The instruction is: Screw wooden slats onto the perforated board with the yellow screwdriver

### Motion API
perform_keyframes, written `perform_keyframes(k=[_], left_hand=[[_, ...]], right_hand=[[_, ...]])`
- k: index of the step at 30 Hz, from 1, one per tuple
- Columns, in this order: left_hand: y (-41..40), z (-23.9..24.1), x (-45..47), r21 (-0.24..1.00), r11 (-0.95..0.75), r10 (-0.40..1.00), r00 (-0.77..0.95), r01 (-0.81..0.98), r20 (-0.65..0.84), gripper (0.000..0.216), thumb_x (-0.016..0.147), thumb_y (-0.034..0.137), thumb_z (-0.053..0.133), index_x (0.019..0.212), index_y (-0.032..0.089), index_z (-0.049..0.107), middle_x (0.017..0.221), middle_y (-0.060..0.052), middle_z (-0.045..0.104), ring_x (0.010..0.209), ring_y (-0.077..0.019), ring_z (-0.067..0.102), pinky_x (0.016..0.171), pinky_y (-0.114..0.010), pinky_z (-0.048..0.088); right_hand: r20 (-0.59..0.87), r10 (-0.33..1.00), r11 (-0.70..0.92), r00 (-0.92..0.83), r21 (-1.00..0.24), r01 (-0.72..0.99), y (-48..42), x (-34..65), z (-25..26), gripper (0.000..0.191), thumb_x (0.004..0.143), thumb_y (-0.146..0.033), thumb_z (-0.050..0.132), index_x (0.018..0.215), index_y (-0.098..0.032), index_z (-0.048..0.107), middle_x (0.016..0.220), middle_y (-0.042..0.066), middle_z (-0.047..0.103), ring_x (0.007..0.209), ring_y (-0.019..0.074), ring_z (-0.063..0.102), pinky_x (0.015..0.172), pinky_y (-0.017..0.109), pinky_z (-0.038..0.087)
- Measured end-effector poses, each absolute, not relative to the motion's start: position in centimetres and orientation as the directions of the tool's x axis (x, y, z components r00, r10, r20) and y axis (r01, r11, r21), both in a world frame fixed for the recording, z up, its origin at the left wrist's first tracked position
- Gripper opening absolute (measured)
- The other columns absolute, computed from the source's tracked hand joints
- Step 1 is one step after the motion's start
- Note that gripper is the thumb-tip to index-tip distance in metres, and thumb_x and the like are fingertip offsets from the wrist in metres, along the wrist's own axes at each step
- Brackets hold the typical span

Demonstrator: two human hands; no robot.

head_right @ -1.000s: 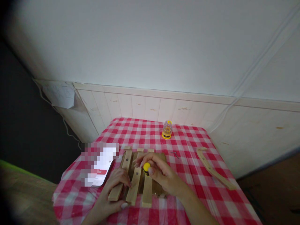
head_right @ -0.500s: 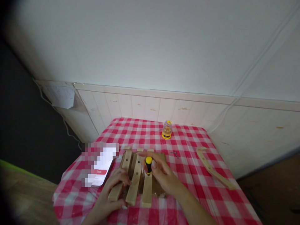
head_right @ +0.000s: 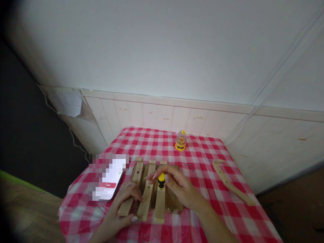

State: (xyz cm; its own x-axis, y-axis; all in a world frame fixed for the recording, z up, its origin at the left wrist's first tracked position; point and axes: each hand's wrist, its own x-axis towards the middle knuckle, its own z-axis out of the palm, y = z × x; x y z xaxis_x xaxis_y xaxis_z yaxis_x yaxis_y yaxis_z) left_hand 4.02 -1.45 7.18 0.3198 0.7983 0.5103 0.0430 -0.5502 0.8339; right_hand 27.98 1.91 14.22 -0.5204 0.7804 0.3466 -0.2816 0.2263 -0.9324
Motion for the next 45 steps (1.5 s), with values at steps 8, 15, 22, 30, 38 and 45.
perform_keyframes(k=[8,15,22,30,38,45], left_hand=[[-1.5,6.5,4.1,0.841,-0.540,0.809,0.299,0.036,0.507,0.050,0.090,0.074,0.069,0.092,0.025,0.067,0.083,0.000,0.063,0.081,-0.0219,0.056,0.078,-0.030,0.037],[-1.5,6.4,4.0,0.835,-0.549,0.801,0.313,0.044,0.510,0.052,0.090,0.076,0.067,0.091,0.024,0.066,0.083,0.000,0.063,0.081,-0.0221,0.056,0.077,-0.030,0.038],[-1.4,6.0,4.1,0.849,-0.526,0.827,0.254,0.039,0.501,0.054,0.084,0.078,0.073,0.090,0.024,0.068,0.085,-0.001,0.064,0.081,-0.0225,0.055,0.076,-0.029,0.039],[-1.4,5.3,4.0,0.871,-0.491,0.853,0.217,0.027,0.475,0.060,0.078,0.082,0.074,0.088,0.023,0.068,0.088,-0.002,0.063,0.083,-0.0231,0.055,0.075,-0.029,0.039],[-1.4,5.1,4.2,0.872,-0.485,0.860,0.217,0.061,0.463,0.067,0.075,0.088,0.069,0.084,0.022,0.068,0.084,-0.003,0.063,0.081,-0.0231,0.054,0.074,-0.029,0.041],[-1.4,5.5,4.1,0.875,-0.478,0.863,0.226,0.079,0.451,0.068,0.073,0.089,0.070,0.085,0.021,0.069,0.084,-0.003,0.062,0.081,-0.0235,0.054,0.074,-0.030,0.041]], right_hand=[[0.400,0.805,0.341,-0.439,-0.916,-0.208,1.8,27.8,13.8,0.026,0.096,-0.052,0.072,0.105,-0.027,0.073,0.096,0.005,0.074,0.092,0.0181,0.071,0.084,0.030,0.056],[0.513,0.781,0.456,-0.356,-0.858,-0.235,1.8,27.4,13.8,0.020,0.094,-0.045,0.077,0.098,-0.030,0.066,0.091,0.001,0.065,0.089,0.0178,0.065,0.090,0.035,0.056],[0.493,0.823,0.478,-0.281,-0.869,-0.125,1.3,27.0,13.8,0.019,0.097,-0.046,0.073,0.110,-0.034,0.065,0.092,-0.001,0.060,0.088,0.0156,0.062,0.087,0.028,0.054],[0.476,0.793,0.510,-0.379,-0.860,-0.012,1.5,26.8,14.0,0.042,0.098,-0.065,0.061,0.088,-0.025,0.071,0.080,0.002,0.065,0.078,0.0193,0.065,0.075,0.032,0.054],[0.358,0.919,0.345,-0.166,-0.933,-0.104,1.1,25.3,12.9,0.041,0.085,-0.062,0.079,0.087,-0.023,0.070,0.072,0.001,0.071,0.058,0.0171,0.071,0.058,0.029,0.057],[0.410,0.912,0.410,-0.031,-0.912,-0.007,1.0,25.4,12.9,0.036,0.087,-0.059,0.079,0.092,-0.023,0.078,0.085,0.008,0.081,0.064,0.0217,0.078,0.059,0.031,0.060]])
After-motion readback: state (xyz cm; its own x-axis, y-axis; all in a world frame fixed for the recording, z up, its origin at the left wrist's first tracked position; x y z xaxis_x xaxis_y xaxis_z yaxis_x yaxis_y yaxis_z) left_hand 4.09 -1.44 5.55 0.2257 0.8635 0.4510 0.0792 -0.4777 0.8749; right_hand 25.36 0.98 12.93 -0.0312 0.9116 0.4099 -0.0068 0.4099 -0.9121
